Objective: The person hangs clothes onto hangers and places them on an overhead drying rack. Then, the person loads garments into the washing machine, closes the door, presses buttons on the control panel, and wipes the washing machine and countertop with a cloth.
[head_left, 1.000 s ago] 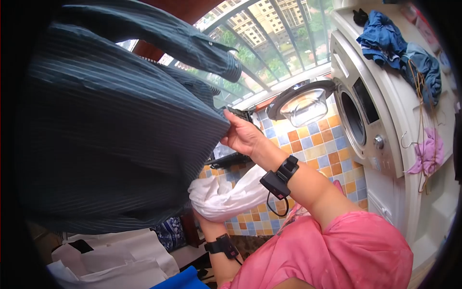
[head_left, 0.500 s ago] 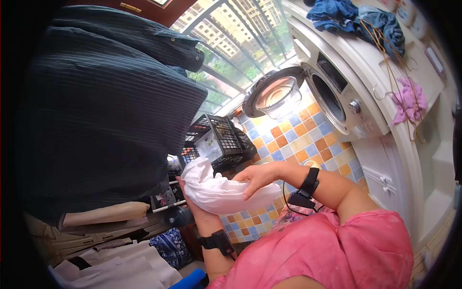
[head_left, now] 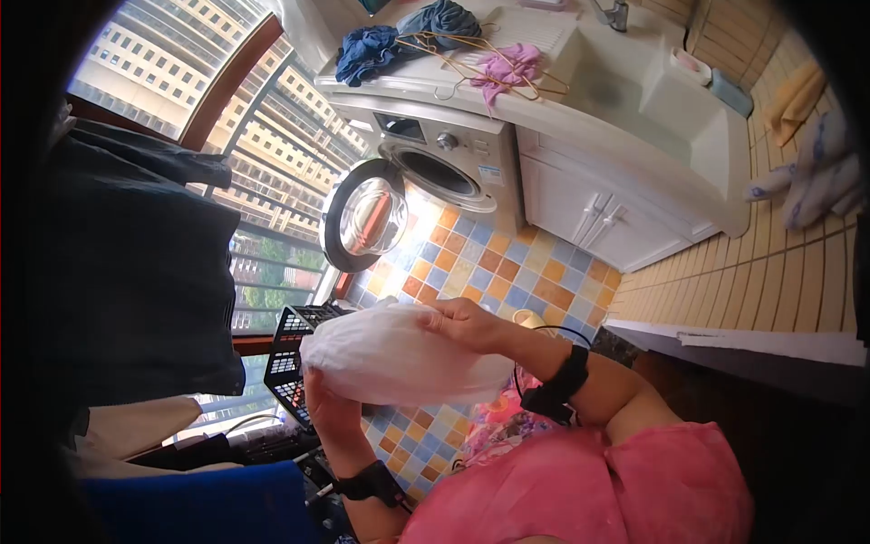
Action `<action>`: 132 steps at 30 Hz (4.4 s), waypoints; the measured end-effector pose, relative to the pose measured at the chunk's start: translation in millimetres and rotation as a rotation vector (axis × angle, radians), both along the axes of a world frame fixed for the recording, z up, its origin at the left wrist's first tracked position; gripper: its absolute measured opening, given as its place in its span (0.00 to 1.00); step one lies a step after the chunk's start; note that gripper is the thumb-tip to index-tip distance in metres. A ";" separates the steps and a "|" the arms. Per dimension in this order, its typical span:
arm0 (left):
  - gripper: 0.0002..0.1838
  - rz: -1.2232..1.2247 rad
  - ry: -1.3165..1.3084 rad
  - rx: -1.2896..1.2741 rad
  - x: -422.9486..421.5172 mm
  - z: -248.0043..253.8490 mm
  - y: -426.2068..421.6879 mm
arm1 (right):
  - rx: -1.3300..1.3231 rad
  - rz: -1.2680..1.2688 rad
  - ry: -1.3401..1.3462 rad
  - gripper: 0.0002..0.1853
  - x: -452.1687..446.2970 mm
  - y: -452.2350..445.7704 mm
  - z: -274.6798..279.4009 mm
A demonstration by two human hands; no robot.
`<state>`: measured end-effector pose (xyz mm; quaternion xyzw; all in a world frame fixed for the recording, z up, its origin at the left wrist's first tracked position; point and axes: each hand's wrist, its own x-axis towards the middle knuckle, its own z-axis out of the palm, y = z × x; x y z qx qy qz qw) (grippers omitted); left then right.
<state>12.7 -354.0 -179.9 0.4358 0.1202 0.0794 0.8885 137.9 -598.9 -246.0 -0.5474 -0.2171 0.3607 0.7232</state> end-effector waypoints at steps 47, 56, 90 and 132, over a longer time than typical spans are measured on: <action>0.19 0.565 0.068 0.422 -769.1 179.2 -405.6 | 1.146 -0.799 -1.564 0.50 -559.8 -352.3 476.2; 0.18 0.663 0.050 0.440 -863.4 178.1 -402.2 | 1.242 -0.906 -1.589 0.43 -633.5 -365.7 510.6; 0.29 0.628 -0.182 0.463 -773.7 166.4 -395.1 | 0.352 0.410 -1.107 0.10 -725.3 -218.4 232.3; 0.18 0.504 0.446 1.395 -859.0 185.1 -335.3 | 0.051 0.670 -0.819 0.09 -652.0 -172.0 257.5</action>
